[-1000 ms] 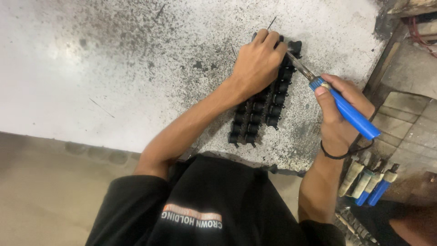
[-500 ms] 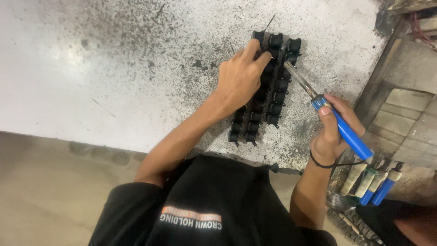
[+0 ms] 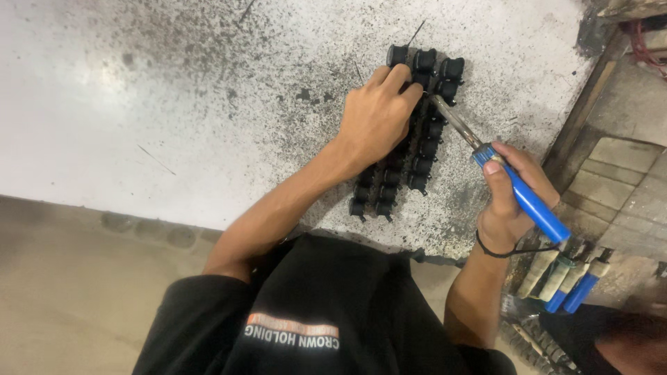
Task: The person arranges black plastic motor components into rows on a workbench, then uses a soldering iron to solder a wire lead onto each component one at a time, working through the rows. Soldered components accumulate on the bench as the person continues down the rows.
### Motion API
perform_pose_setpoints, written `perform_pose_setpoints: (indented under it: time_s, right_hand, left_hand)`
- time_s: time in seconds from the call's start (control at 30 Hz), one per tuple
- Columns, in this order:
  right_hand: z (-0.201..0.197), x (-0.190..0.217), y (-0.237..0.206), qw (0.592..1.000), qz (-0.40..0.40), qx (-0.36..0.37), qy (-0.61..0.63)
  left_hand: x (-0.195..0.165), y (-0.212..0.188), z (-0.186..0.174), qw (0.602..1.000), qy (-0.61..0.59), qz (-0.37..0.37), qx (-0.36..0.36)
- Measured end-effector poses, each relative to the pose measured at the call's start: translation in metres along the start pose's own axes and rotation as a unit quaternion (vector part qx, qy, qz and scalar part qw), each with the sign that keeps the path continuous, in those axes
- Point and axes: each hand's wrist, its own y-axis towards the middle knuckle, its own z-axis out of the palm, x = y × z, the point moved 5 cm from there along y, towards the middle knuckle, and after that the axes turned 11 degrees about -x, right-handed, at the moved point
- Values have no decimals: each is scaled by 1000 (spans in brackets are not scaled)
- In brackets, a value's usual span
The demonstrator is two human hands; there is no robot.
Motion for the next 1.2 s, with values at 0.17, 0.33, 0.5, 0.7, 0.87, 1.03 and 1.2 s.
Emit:
perform_pose_setpoints:
  time_s: [0.17, 0.33, 0.5, 0.7, 0.87, 1.03, 1.2]
  right_hand:
    - [9, 8, 5, 999, -20, 24, -22]
    - [13, 28, 8, 993, -70, 73, -65]
    - [-1, 22, 6, 999, 0, 37, -28]
    - [-8, -19, -17, 994, 20, -54, 93]
    - [-16, -24, -33, 997, 7, -24, 67]
    - [-11, -12, -29, 999, 4, -18, 43]
    - [-4, 9, -23, 999, -32, 29, -20]
  left_hand:
    - [-3, 2, 8, 1000, 5, 9, 12]
    - [-3, 3, 22, 999, 6, 11, 30]
    - [4, 3, 20, 997, 14, -31, 64]
    - [-2, -16, -24, 999, 12, -5, -30]
    - [-7, -25, -21, 999, 11, -26, 16]
    - [-11, -19, -14, 1000, 4, 7, 16]
    - [-12, -19, -5, 999, -12, 18, 34]
